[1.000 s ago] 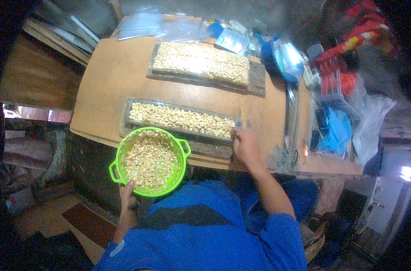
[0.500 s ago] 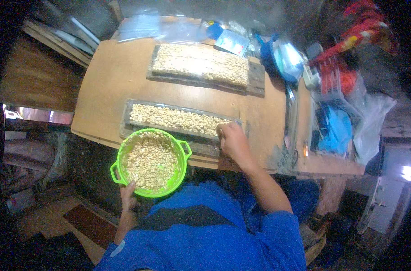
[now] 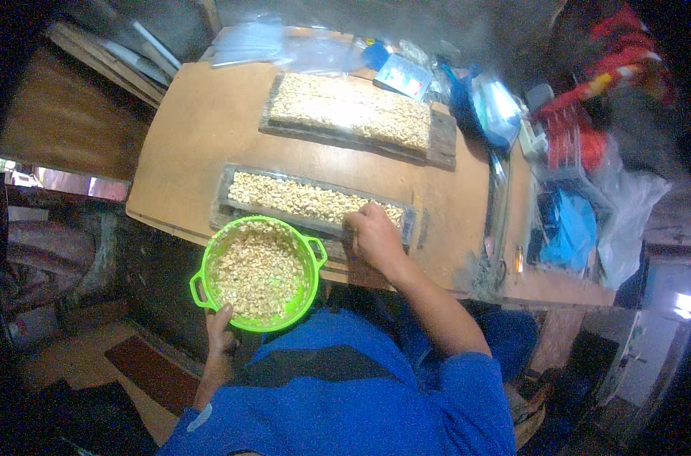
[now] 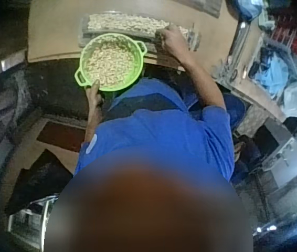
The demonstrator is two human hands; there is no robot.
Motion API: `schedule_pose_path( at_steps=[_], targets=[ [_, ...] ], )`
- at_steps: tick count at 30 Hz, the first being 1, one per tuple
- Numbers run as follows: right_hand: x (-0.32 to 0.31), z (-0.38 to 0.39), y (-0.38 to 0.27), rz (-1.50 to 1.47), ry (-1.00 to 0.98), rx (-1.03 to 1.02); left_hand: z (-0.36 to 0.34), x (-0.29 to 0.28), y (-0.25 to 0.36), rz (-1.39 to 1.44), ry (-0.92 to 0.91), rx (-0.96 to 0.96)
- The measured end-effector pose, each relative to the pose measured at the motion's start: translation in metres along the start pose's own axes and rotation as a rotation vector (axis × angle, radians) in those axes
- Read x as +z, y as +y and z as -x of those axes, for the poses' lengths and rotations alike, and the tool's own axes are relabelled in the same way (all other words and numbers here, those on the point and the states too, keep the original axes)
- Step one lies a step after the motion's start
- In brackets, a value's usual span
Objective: The person scoops small grains from a blue bucket into a green colander, then pours them into a rectangular tray on a table. They spread the grains evenly in the tray by hand and use a small tool to level the surface. The person repeats this process to fill a second tray.
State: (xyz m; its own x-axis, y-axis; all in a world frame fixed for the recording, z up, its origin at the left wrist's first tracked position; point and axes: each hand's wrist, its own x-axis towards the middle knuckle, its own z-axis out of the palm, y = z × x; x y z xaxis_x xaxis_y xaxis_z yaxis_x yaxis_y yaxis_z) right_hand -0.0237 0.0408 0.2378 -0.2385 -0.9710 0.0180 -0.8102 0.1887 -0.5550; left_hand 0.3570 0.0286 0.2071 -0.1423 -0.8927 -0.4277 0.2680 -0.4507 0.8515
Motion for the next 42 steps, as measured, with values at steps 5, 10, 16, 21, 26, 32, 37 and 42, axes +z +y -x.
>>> schedule_pose_path(
  at_steps=[5,10,16,21,26,32,37,42],
  targets=[
    [-0.004,-0.01,0.0,0.056,0.019,-0.075,0.001,-0.002,-0.003,-0.002,-0.003,0.005],
    [-0.014,-0.006,-0.01,-0.103,0.313,0.02,0.001,-0.003,-0.009,0.028,0.019,0.02],
    [-0.014,-0.01,-0.021,-0.028,0.237,-0.017,0.0,-0.003,0.0,0.005,-0.005,-0.113],
    [-0.001,0.01,-0.065,-0.288,0.004,-0.161,0.003,0.012,0.016,0.01,-0.109,-0.034],
    [0.054,0.02,-0.12,-0.249,-0.504,-0.22,0.012,0.028,0.034,0.014,-0.085,-0.145],
    [0.075,0.03,-0.13,-0.148,-0.683,-0.17,0.013,0.024,0.039,0.003,-0.176,-0.082],
    [0.061,0.021,-0.116,-0.352,-0.536,-0.122,0.008,0.013,0.028,-0.108,-0.131,-0.101],
    [0.002,0.012,-0.07,-0.402,-0.031,-0.012,0.009,0.014,0.021,0.017,-0.091,0.008]
  ],
)
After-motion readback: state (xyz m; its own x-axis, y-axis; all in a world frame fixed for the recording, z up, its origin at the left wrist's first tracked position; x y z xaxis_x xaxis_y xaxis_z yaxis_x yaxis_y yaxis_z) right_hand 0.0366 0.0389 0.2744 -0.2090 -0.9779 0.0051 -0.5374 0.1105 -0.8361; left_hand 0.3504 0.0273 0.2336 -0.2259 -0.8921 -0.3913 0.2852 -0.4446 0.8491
